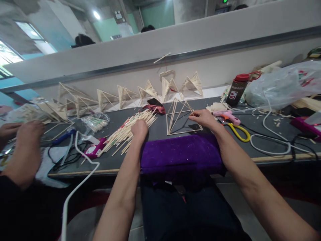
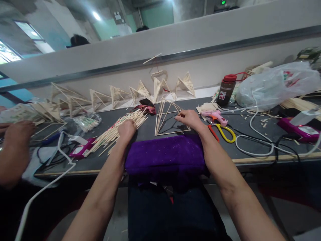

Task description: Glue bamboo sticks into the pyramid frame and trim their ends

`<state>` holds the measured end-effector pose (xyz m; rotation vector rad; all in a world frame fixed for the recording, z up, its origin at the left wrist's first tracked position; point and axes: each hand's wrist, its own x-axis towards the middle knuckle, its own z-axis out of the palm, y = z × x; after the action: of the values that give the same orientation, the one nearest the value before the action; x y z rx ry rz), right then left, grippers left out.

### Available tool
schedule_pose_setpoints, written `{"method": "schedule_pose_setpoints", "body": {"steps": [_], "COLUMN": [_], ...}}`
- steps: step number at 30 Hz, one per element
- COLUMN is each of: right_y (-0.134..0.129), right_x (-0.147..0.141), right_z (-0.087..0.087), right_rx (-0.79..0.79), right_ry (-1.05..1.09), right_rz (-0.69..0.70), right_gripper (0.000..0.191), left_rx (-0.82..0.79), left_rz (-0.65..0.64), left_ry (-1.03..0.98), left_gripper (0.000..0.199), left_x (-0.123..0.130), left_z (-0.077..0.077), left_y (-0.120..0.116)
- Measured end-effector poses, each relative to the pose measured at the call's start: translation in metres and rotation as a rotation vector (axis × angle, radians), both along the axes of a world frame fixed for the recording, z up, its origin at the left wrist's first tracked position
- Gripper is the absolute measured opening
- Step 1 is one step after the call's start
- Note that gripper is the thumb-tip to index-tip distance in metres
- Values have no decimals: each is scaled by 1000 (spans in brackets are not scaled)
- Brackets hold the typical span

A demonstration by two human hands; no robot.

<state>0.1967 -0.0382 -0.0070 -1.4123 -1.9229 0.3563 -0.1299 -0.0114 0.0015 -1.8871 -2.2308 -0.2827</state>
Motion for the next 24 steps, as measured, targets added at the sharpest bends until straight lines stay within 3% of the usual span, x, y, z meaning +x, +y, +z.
{"method": "schedule_pose_setpoints", "body": {"steps": [3,5,6,8,11,15,18,24], "right_y": [-4,-8,-9,-12,-14,-8,1,15], "right_x": [0,1,1,0,-5,-21,-34,-50], "right_z": [6,12,16,27,47,76,92,97], "right_rx": [56,177,247,354,332,126,23,-28], "right_ry": [113,269,364,542,679,679,694,747], "right_rz": [-38,-116,-163,-224,-140,102,168,215], "right_gripper": [32,29,27,26,24,24,27,21], "left_rx": [248,372,351,64,-291,-478,-503,-419], "left_rz": [-27,-155,-245,-466,-640,-685,-684,-694], "left_ry": [-287,-699,-977,-1468,-1846,-1923,-1864,-1755], "left_gripper": [24,17,17,21,28,31,32,28], "left_x": [-2,6,13,32,60,84,90,90], "left_z": [16,27,32,39,42,32,23,14], "left_y": [-4,-11,-17,-28,-45,-53,-52,-52]}}
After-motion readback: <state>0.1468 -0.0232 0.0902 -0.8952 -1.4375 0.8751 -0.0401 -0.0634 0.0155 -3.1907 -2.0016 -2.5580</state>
